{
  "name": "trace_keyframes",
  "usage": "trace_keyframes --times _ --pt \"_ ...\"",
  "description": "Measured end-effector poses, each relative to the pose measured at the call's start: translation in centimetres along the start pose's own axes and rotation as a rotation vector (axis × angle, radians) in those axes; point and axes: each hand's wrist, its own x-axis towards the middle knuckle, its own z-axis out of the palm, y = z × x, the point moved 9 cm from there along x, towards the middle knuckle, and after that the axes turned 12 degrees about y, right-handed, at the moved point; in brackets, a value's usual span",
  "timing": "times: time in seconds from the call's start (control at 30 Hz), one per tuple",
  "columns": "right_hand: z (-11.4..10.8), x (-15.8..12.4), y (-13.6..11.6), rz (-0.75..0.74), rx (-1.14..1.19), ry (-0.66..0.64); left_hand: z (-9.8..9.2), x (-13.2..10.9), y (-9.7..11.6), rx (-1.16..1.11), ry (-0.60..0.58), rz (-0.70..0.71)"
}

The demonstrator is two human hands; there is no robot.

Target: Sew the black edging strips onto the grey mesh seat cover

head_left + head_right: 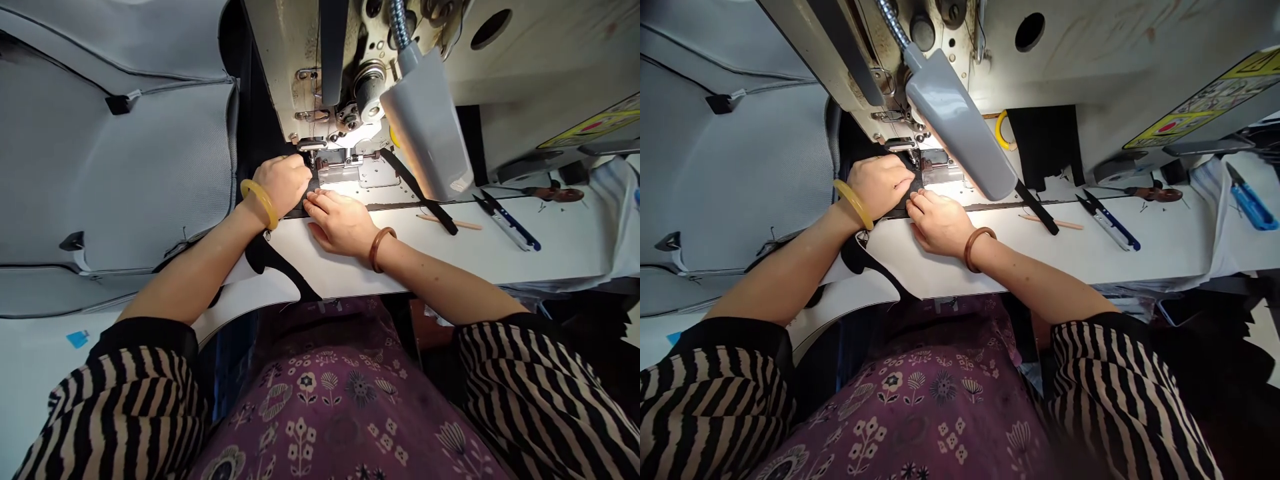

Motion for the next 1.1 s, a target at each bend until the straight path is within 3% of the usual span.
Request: trace_keyframes --times 0.23,0.4,0.5,0.63,0.77,0.9,1.0,1.1 --pt "-0.2 -0.4 0.2 0.009 -0.023 -0.019 -0.3 -0.4 1.4 0.018 -0.021 0.061" --pt "-0.2 -1.0 -0.8 -0.16 0.041 0.033 -0.4 -1.1 1.8 0.065 -0.057 0.044" --pt "-0.2 -0.7 0.5 -0.086 0.017 0.056 -0.2 -1.3 1.6 0.076 -0.085 0.035" --pt "-0.4 -0.2 1.7 -0.007 -0.012 -0.004 -0.6 -1.4 2.0 0.159 -0.098 0.087" --pt "-0.4 0.2 1.4 -0.086 -0.099 -0.087 -0.9 -2.0 2.8 0.206 -0.175 0.165" --pt "0.0 0.7 0.6 -0.156 -0.194 -0.114 -1.0 -2.1 2.5 0.15 -0.107 0.161" --pt "0.2 1.0 0.7 -0.096 -0.218 -0.133 -0.8 -1.9 1.9 0.104 -0.046 0.168" --pt "0.4 1.0 0.8 -0.03 -0.188 -0.183 -0.4 -1.8 1.5 0.094 -0.067 0.204"
